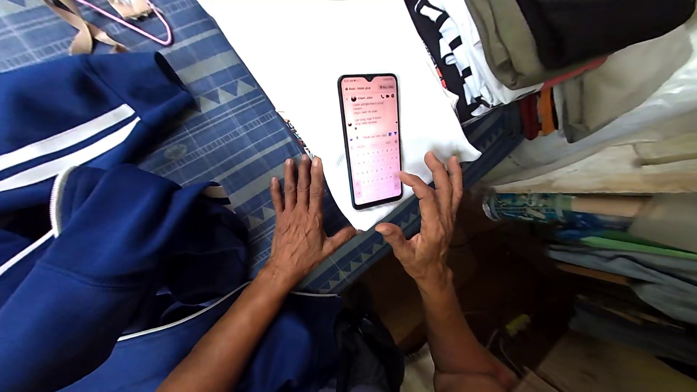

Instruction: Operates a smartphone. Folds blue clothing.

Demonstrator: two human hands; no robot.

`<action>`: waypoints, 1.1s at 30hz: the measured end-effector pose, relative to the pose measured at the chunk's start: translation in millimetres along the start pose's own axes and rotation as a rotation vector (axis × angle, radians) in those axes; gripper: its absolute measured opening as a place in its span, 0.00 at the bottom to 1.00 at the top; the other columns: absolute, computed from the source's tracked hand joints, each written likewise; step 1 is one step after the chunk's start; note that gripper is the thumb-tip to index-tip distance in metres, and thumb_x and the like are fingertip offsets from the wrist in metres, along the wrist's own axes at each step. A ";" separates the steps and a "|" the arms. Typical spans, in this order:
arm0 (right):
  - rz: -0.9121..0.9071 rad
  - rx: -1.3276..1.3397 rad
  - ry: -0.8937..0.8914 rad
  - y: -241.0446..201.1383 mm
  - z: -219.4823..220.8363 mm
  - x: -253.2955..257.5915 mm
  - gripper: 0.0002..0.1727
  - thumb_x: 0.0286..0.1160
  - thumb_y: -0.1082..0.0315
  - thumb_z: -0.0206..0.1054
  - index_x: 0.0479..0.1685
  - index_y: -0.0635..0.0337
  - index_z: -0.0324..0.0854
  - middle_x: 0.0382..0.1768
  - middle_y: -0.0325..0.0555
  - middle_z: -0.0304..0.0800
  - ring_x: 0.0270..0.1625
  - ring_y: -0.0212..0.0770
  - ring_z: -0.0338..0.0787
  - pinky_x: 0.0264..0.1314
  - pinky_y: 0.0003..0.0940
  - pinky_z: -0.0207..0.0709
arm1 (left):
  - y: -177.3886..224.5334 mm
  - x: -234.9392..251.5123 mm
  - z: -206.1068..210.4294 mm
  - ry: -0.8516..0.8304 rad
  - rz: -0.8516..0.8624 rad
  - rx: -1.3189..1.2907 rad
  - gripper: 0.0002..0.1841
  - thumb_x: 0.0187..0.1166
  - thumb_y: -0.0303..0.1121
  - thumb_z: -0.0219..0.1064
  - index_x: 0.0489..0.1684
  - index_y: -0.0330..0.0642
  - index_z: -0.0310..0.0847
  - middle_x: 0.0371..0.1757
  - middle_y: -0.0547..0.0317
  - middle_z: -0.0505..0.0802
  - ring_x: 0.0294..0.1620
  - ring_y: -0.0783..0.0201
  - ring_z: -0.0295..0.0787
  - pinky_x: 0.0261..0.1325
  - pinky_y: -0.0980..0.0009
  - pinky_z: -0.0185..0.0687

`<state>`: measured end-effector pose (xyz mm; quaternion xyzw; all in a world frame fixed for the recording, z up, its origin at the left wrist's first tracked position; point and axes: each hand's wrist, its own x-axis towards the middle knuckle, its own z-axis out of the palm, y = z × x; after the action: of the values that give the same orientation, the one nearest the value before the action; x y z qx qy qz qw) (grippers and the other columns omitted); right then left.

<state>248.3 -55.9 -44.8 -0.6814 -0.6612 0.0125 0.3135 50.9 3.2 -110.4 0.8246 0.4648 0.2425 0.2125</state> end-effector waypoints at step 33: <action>-0.004 -0.014 -0.010 -3.3 -0.9 -1.0 0.45 0.75 0.23 0.52 0.71 0.54 0.81 0.86 0.60 0.66 0.93 0.65 0.50 0.92 0.67 0.39 | 8.4 -11.0 -3.9 0.256 0.311 -0.116 0.44 0.80 0.71 0.55 0.91 0.52 0.59 0.94 0.50 0.60 0.97 0.47 0.37 0.93 0.41 0.26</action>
<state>245.6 -57.4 -43.0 -0.6821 -0.6644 0.0105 0.3053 49.2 -9.9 -104.7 0.8352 0.3404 0.4017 0.1588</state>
